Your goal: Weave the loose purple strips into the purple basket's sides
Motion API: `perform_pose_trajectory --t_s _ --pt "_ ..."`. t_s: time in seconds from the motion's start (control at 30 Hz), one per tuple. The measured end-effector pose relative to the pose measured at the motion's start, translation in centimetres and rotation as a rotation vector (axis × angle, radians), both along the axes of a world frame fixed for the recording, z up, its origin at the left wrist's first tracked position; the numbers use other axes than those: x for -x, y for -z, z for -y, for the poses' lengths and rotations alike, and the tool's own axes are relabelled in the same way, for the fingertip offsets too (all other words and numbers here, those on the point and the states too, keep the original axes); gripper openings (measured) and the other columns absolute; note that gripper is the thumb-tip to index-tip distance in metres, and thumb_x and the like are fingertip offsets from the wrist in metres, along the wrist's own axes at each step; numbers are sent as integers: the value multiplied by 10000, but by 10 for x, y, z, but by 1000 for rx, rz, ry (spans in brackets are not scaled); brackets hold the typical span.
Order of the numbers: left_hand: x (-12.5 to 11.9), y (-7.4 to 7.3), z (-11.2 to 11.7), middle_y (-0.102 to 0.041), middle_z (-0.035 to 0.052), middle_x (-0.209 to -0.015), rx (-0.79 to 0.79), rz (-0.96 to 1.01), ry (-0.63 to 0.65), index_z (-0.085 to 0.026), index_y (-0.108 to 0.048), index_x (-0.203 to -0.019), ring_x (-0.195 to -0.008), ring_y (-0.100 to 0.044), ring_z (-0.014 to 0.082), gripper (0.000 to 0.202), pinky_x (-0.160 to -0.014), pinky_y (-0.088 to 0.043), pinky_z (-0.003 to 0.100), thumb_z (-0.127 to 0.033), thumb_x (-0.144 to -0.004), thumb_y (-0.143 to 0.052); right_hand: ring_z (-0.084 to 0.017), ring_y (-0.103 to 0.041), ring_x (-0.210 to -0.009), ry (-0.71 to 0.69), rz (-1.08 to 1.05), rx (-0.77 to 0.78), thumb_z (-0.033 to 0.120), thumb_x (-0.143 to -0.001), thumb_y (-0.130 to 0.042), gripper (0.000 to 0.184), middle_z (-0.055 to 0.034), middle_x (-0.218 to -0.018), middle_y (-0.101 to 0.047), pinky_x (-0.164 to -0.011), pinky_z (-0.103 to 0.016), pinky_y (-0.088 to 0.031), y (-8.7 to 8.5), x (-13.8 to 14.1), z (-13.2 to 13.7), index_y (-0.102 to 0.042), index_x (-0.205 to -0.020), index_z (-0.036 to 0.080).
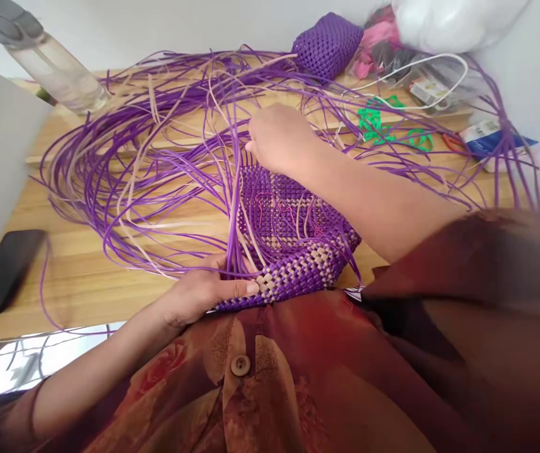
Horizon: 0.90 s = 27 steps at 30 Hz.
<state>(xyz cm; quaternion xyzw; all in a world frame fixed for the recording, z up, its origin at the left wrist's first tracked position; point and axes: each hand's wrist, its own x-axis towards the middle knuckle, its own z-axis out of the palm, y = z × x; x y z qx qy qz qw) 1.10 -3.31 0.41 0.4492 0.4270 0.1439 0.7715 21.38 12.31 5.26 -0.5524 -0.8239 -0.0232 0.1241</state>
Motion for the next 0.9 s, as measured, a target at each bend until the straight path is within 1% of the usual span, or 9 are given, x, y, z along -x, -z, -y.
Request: perform_pose_trajectory --t_s 0.13,0.23,0.47,0.53,0.6,0.63,0.73,0.83,0.9 --pt "-1 9 -1 -734 40 -835 31 121 -55 -133 -744 -864 -723 -630 149 260 -742 -489 275 -269 -668 -845 -150 -542 -625 -199 -128 182 316 -926 -540 281 -39 -660 -645 -645 -316 -354 -32 6 81 -722 -757 184" --pt "-6 13 -2 -731 22 -819 -74 166 -146 -145 -757 -869 -746 -630 152 254 -759 -485 273 -227 -648 -852 -123 -570 -698 -375 -232 432 309 -909 -586 204 -21 -809 -689 -660 -281 -365 -25 18 130 -738 -858 183" --pt "-10 9 2 -694 -11 -692 -63 169 -243 -143 -746 -737 -656 -579 116 224 -672 -452 233 -183 -560 -879 -89 -522 -603 -365 -483 684 253 -862 -609 110 29 -674 -623 -592 -237 -364 -13 22 143 -635 -798 168" --pt "-9 9 3 -701 -11 -706 -18 157 -267 -146 -747 -755 -653 -588 109 225 -683 -460 232 -188 -575 -875 -92 -505 -559 -243 -547 589 292 -873 -583 134 31 -647 -614 -560 -239 -357 -19 7 127 -620 -809 180" --pt "-9 9 3 -702 -10 -704 -23 151 -279 -145 -747 -745 -649 -591 99 197 -685 -461 224 -191 -597 -869 -117 -510 -578 -12 -499 308 326 -884 -554 164 3 -672 -625 -580 -265 -371 -20 -15 102 -619 -820 190" --pt "-9 9 3 -701 -10 -699 -39 150 -287 -146 -746 -731 -646 -591 94 185 -680 -458 217 -189 -599 -868 -133 -511 -587 146 -430 162 363 -890 -544 195 -15 -686 -631 -589 -281 -374 -17 -28 90 -611 -813 197" --pt "-11 9 1 -705 -13 -700 -56 150 -299 -159 -747 -721 -646 -594 91 184 -669 -453 216 -190 -593 -875 -235 -597 -736 425 -9 106 345 -869 -553 207 -111 -779 -676 -665 -347 -421 -3 -57 62 -648 -804 174" --pt "-12 10 0 -704 -10 -697 -31 141 -276 -161 -748 -729 -641 -593 97 193 -661 -450 226 -201 -593 -880 -308 -630 -859 419 133 37 321 -877 -553 254 -172 -911 -702 -730 -407 -459 9 -57 65 -682 -970 122" --pt "-12 10 -1 -701 -9 -705 -14 147 -267 -156 -748 -736 -647 -593 98 195 -670 -450 230 -205 -600 -879 -275 -634 -921 180 -15 -75 317 -927 -521 262 -142 -1000 -709 -800 -402 -480 10 -42 81 -669 -1063 149"
